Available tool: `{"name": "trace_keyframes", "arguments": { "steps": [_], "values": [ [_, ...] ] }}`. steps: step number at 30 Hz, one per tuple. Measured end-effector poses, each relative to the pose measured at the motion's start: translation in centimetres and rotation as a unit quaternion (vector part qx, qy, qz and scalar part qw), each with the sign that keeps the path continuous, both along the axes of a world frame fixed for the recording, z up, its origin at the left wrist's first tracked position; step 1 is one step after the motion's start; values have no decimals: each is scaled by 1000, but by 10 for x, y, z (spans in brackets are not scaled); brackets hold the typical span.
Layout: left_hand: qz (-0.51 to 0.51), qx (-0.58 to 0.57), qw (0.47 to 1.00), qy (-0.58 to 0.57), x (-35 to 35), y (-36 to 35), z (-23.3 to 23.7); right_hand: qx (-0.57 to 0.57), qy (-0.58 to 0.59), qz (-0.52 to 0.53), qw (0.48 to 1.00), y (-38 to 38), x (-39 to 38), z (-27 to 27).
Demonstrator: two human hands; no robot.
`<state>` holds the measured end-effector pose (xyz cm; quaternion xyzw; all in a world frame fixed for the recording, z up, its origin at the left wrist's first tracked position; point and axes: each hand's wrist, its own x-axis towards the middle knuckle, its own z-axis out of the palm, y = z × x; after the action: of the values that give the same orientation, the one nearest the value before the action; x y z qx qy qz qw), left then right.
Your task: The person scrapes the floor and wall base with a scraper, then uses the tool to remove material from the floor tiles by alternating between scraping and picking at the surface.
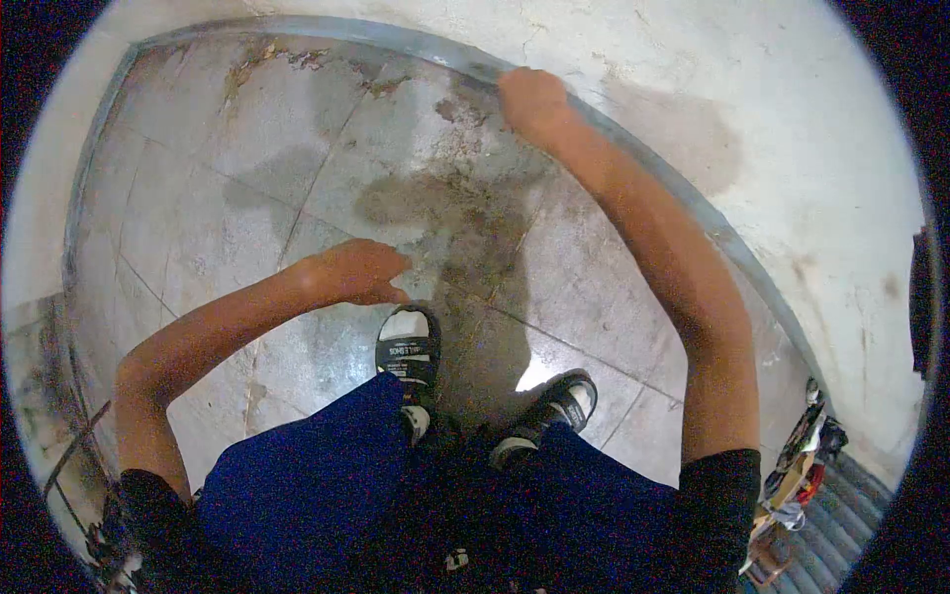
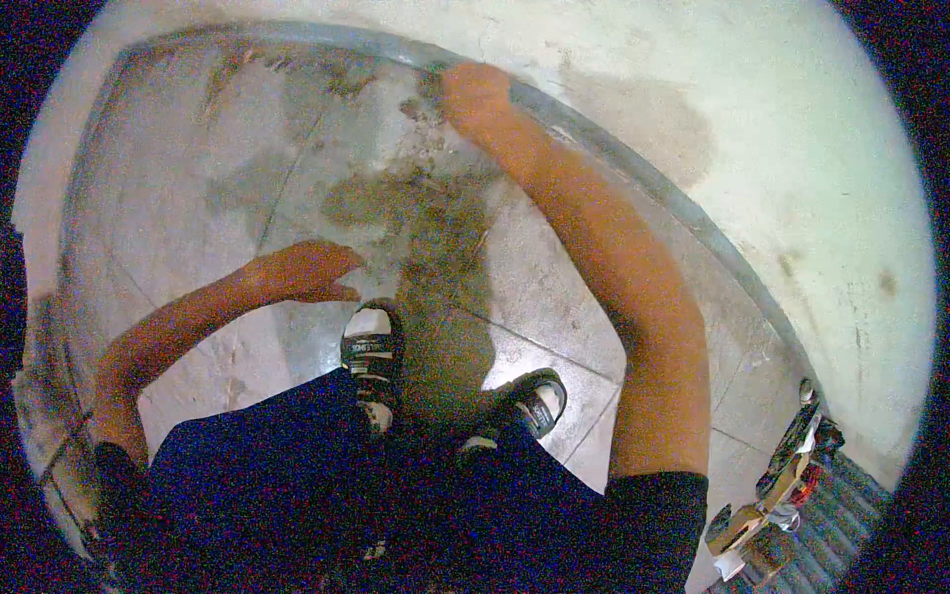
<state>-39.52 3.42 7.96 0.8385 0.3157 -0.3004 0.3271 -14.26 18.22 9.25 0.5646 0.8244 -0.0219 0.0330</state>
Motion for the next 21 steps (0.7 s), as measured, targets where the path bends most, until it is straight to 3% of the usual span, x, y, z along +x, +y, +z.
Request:
{"name": "trace_keyframes", "arguments": {
  "steps": [6, 9, 12, 15, 18, 21],
  "values": [
    [9, 16, 1000, -21, -3, -2, 1, 26, -14, -27, 999, -5, 56, -11],
    [-6, 9, 1000, -18, -4, -5, -6, 60, 15, 25, 998, -43, 77, -55],
    [-7, -1, 1000, 10, 12, -8, 5, -53, 76, -108, 990, -77, 82, -73],
    [-11, -21, 1000, -20, 16, -6, 3, -66, 41, -142, 987, -83, 94, -77],
    [-29, 6, 999, -42, 16, -6, -5, 19, 90, -108, 990, -93, 99, -82],
    [-16, -1, 998, -54, 19, -6, 0, 16, 9, -83, 996, -102, 98, -102]
  ]
}}
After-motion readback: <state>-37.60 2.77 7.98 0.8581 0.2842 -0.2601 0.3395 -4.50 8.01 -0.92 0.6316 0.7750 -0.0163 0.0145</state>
